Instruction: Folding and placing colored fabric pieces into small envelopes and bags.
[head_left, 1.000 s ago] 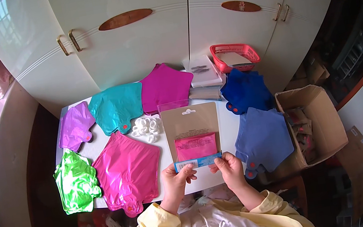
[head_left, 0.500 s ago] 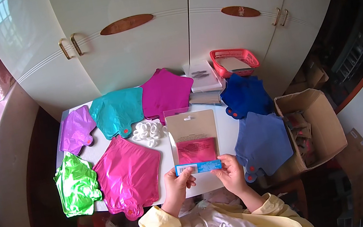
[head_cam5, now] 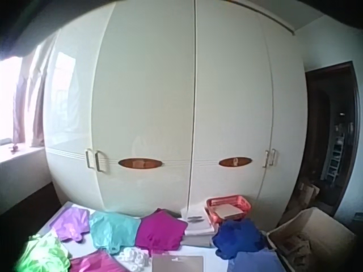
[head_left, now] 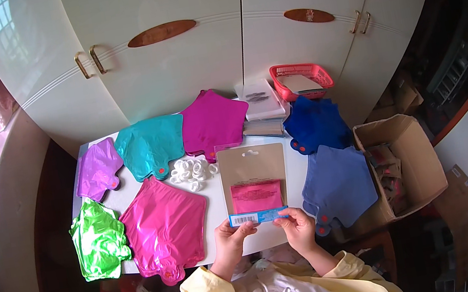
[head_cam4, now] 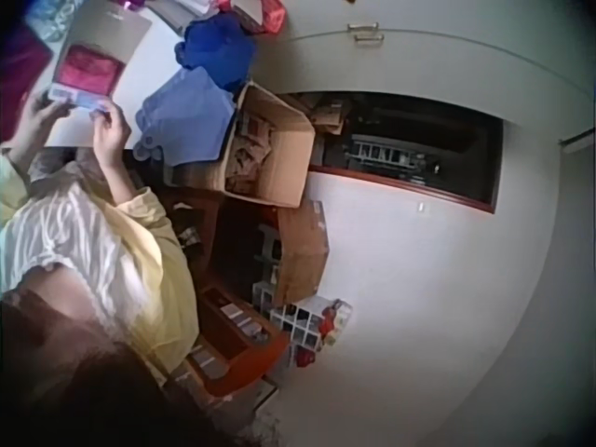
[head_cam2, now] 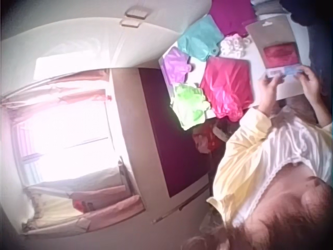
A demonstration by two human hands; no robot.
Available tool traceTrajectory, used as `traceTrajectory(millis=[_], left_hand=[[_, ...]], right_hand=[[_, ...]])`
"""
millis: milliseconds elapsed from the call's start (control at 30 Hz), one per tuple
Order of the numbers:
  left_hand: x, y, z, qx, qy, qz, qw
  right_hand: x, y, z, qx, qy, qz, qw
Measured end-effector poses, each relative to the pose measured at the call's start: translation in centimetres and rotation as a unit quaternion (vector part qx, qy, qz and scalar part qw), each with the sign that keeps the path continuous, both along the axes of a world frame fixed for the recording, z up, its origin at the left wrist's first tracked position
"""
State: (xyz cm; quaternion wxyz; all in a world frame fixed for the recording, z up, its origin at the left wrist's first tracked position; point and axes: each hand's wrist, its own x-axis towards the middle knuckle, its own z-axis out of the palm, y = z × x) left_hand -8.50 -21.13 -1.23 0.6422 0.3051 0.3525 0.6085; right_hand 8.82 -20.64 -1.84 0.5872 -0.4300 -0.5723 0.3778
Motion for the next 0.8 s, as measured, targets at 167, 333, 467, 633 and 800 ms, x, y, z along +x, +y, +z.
traceTrajectory(millis=[167,333,467,633,800], left_hand=[[0.2,-0.1,-0.1,-0.014,0.010,0.021,1.000],[0.6,-0.4,-1.0,0.016,-0.082,0.034,0.996],[2.3,-0.9,-0.2,0.042,-0.176,0.051,0.982],[2.0,-0.5,-0.2,-0.010,-0.138,0.109,0.984],[-1.3,-1.2,-0.2,-0.017,-0.013,0.070,0.997]], right_hand=[[-0.3,-0.1,-0.1,-0.005,0.021,0.004,1.000],[-1.1,-0.5,0.0,-0.015,0.060,0.013,0.998],[-2.3,-0.7,-0.7,-0.030,0.093,0.004,0.995],[-2.5,-1.2,-0.9,-0.014,-0.006,0.029,0.999],[0.2,0.2,2.6,0.090,-0.005,-0.019,0.996]])
